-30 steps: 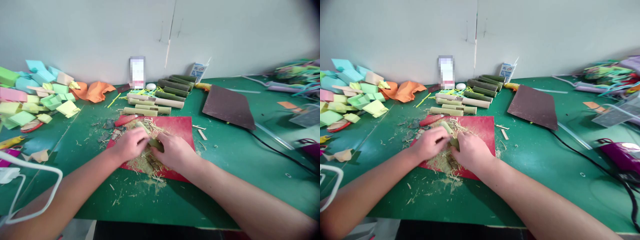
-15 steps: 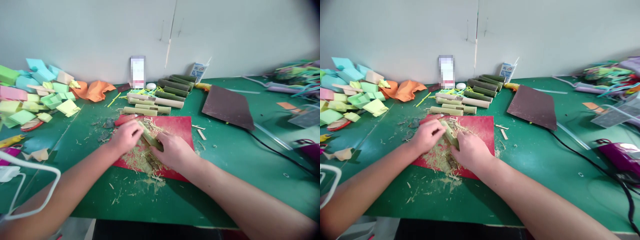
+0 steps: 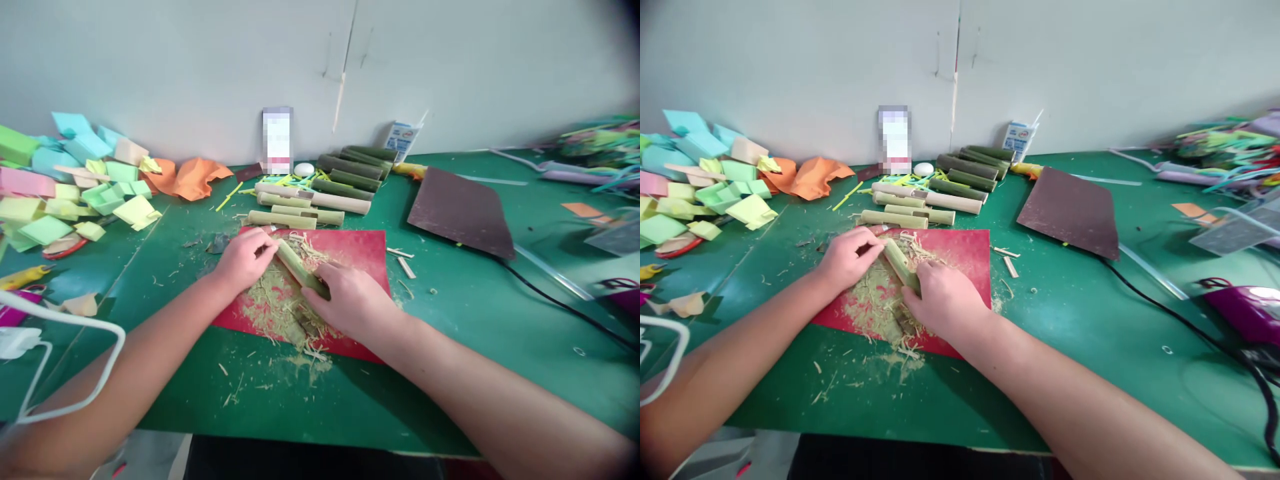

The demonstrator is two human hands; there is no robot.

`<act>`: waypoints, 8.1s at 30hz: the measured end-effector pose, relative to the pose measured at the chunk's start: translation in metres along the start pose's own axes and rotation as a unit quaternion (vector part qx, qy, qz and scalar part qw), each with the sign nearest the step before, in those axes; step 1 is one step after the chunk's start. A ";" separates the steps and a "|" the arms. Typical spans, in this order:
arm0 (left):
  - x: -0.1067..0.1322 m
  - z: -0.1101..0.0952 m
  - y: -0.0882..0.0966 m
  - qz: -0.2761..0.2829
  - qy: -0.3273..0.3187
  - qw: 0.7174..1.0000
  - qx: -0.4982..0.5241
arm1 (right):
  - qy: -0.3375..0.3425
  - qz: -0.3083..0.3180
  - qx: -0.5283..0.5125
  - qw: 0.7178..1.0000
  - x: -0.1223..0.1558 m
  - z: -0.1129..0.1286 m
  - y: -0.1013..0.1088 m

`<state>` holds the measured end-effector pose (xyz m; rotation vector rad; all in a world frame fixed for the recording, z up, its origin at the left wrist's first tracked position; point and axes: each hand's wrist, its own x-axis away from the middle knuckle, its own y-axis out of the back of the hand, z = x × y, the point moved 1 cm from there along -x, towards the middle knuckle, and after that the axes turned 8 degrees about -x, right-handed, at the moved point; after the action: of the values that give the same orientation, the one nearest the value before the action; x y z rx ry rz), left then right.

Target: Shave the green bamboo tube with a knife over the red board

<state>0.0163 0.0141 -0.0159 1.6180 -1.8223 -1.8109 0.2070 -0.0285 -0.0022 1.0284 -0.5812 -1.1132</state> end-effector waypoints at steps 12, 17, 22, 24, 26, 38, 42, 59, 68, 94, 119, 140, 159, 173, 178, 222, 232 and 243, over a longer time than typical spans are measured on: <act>-0.002 0.015 -0.003 -0.012 -0.001 1.000 0.005 | -0.049 0.008 0.032 0.998 0.002 0.005 0.004; 0.000 0.005 -0.004 -0.004 0.006 1.000 0.016 | -0.039 0.005 0.009 0.999 0.002 0.004 0.002; 0.006 -0.024 -0.004 0.109 -0.051 0.991 0.062 | -0.042 0.004 -0.017 0.999 0.000 0.002 0.000; 0.005 -0.024 -0.004 0.084 -0.043 0.994 0.049 | -0.042 0.003 -0.019 0.999 0.000 0.002 -0.001; 0.003 -0.022 -0.003 0.045 -0.025 0.998 0.024 | -0.040 0.003 -0.022 0.999 -0.001 0.002 -0.002; 0.007 -0.021 -0.005 0.082 -0.044 0.996 0.008 | -0.042 0.002 -0.027 0.999 0.001 0.002 -0.004; 0.006 -0.021 -0.002 0.062 -0.028 0.998 0.002 | -0.043 0.001 -0.025 0.999 0.000 0.002 -0.003; 0.004 -0.014 0.000 0.024 -0.017 0.999 -0.031 | -0.039 -0.003 -0.027 0.999 0.000 0.002 -0.003; 0.004 -0.016 0.000 0.031 -0.012 0.999 -0.032 | -0.036 -0.005 -0.029 0.999 0.000 0.002 -0.002; 0.000 -0.016 -0.001 0.095 -0.038 0.995 0.013 | -0.034 0.002 -0.034 0.999 0.002 0.001 -0.004; 0.002 -0.005 -0.001 0.076 -0.035 0.996 0.007 | -0.037 -0.001 -0.036 0.999 0.001 0.001 -0.005; -0.005 0.006 0.001 0.020 0.052 0.998 -0.001 | -0.045 -0.007 -0.040 0.998 0.002 0.003 -0.004; -0.004 0.008 0.007 0.035 0.300 0.916 0.264 | -0.024 -0.018 -0.045 0.999 0.000 0.000 -0.006; -0.004 0.005 0.008 0.018 0.272 0.936 0.221 | -0.027 -0.018 -0.039 0.999 0.001 0.001 -0.005; -0.003 0.001 0.007 0.052 0.289 0.917 0.271 | -0.029 -0.021 -0.038 0.999 0.001 -0.001 -0.007; 0.000 0.015 0.005 -0.018 0.191 0.981 0.004 | -0.024 -0.011 -0.026 0.999 0.002 0.002 -0.004; -0.001 0.013 0.009 -0.030 0.193 0.981 -0.012 | -0.023 -0.011 -0.025 0.999 0.002 0.002 -0.004; -0.004 0.013 0.010 -0.009 0.075 0.997 -0.025 | -0.026 -0.015 -0.034 0.999 0.002 0.001 -0.004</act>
<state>0.0033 0.0228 -0.0092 1.7076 -1.6909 -1.6778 0.2050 -0.0312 -0.0057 0.9537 -0.5665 -1.1803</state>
